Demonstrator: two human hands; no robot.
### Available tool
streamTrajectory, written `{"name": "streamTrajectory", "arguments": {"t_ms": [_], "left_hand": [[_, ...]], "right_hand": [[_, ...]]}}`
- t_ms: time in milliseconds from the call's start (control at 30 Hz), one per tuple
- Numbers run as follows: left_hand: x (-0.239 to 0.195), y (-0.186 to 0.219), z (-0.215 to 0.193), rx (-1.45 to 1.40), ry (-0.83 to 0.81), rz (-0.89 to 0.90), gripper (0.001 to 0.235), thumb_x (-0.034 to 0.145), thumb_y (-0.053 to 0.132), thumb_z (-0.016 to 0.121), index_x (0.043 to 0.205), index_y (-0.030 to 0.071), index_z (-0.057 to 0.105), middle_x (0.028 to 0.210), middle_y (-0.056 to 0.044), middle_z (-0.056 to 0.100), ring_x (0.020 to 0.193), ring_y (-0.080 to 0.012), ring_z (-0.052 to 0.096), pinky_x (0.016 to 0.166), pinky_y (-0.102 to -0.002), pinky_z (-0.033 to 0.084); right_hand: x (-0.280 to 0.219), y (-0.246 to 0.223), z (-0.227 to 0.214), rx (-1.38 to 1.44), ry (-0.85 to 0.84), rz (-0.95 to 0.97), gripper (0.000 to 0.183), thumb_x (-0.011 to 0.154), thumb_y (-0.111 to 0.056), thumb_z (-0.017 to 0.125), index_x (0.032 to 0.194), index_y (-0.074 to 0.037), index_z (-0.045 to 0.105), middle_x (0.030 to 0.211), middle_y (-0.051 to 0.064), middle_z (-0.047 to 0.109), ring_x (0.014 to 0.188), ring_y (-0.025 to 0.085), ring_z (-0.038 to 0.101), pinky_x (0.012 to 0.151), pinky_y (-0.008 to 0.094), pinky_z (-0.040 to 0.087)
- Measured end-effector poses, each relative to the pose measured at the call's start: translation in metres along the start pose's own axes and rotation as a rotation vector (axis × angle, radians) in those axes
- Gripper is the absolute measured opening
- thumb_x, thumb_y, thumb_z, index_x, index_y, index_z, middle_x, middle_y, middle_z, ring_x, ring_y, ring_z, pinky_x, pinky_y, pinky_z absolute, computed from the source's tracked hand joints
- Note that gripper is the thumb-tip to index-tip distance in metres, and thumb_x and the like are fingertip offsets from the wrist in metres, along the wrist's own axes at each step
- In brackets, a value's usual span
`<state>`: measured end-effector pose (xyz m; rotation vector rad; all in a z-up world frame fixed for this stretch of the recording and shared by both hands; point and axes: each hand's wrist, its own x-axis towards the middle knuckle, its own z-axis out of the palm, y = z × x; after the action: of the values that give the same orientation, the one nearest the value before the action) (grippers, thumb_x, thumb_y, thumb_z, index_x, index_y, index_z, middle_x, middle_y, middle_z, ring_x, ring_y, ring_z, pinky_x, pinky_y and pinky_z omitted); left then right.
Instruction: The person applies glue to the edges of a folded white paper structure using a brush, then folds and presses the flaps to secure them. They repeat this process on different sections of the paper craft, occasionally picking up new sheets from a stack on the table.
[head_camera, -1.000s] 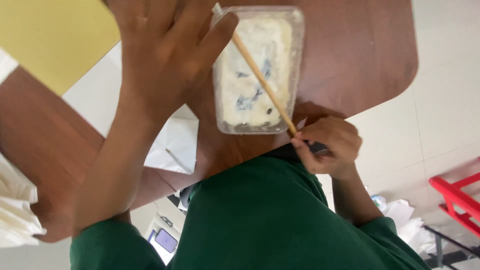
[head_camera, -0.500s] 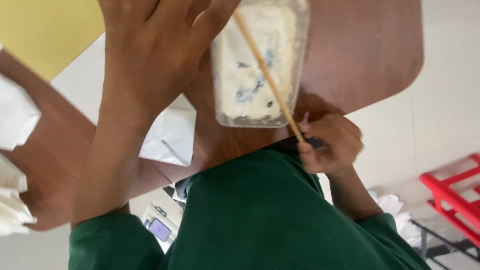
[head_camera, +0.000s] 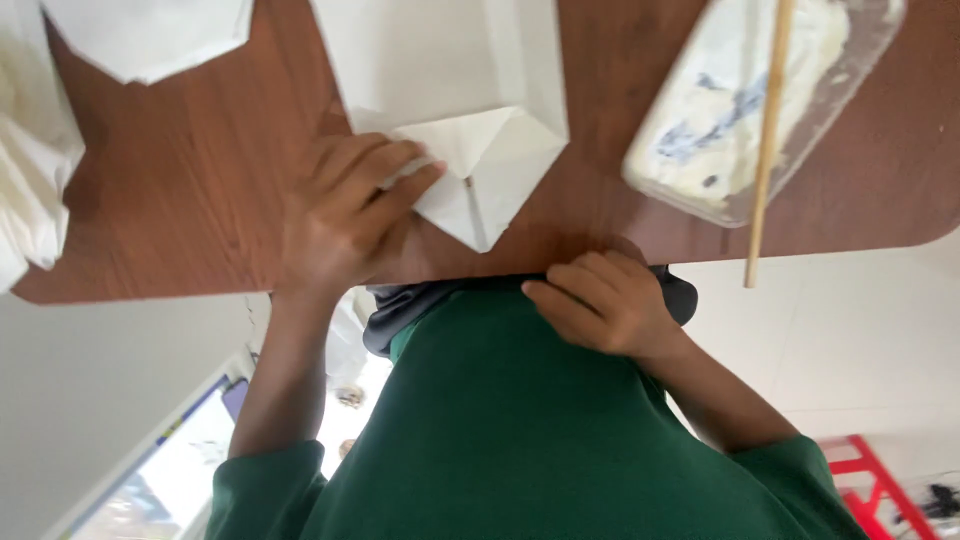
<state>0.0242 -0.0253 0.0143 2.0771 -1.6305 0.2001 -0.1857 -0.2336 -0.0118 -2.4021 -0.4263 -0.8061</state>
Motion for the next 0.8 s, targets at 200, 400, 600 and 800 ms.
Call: {"name": "streamTrajectory", "arguments": {"t_ms": [200,400,600,800], "left_hand": [[-0.023,-0.002,0.008,0.02,0.021,0.003,0.025,0.102,-0.004,0.08,0.124,0.004,0.072,0.126,-0.011,0.071,0.114,-0.03,0.067,0.094,-0.043,0.05],[-0.029,-0.009,0.012,-0.05,0.065,-0.034,0.021,0.101,-0.002,0.073,0.121,0.006,0.073,0.123,-0.008,0.071,0.113,-0.029,0.064,0.088,-0.041,0.048],[-0.034,-0.014,0.014,-0.226,0.119,-0.069,0.022,0.094,0.0,0.073,0.116,0.006,0.075,0.123,-0.009,0.072,0.114,-0.0304,0.063,0.095,-0.045,0.041],[-0.036,-0.012,0.009,-0.316,0.094,-0.085,0.028,0.093,0.028,0.069,0.111,0.007,0.074,0.126,-0.013,0.068,0.116,-0.0347,0.06,0.096,-0.051,0.04]], "right_hand": [[0.027,-0.007,0.02,-0.104,-0.187,-0.042,0.011,0.097,-0.003,0.081,0.095,-0.01,0.073,0.09,0.004,0.063,0.065,0.018,0.051,0.062,0.033,0.043],[0.033,-0.004,0.029,-0.212,-0.251,-0.066,0.014,0.096,-0.007,0.086,0.104,-0.01,0.075,0.095,0.005,0.061,0.069,0.019,0.053,0.065,0.034,0.05],[0.037,-0.005,0.028,-0.311,-0.303,-0.139,0.015,0.093,-0.007,0.088,0.1,-0.009,0.076,0.094,0.007,0.062,0.069,0.02,0.055,0.059,0.032,0.045],[0.035,0.006,0.032,-0.306,-0.366,-0.149,0.014,0.101,-0.012,0.07,0.097,0.001,0.067,0.102,0.016,0.058,0.072,0.026,0.06,0.058,0.036,0.041]]}}
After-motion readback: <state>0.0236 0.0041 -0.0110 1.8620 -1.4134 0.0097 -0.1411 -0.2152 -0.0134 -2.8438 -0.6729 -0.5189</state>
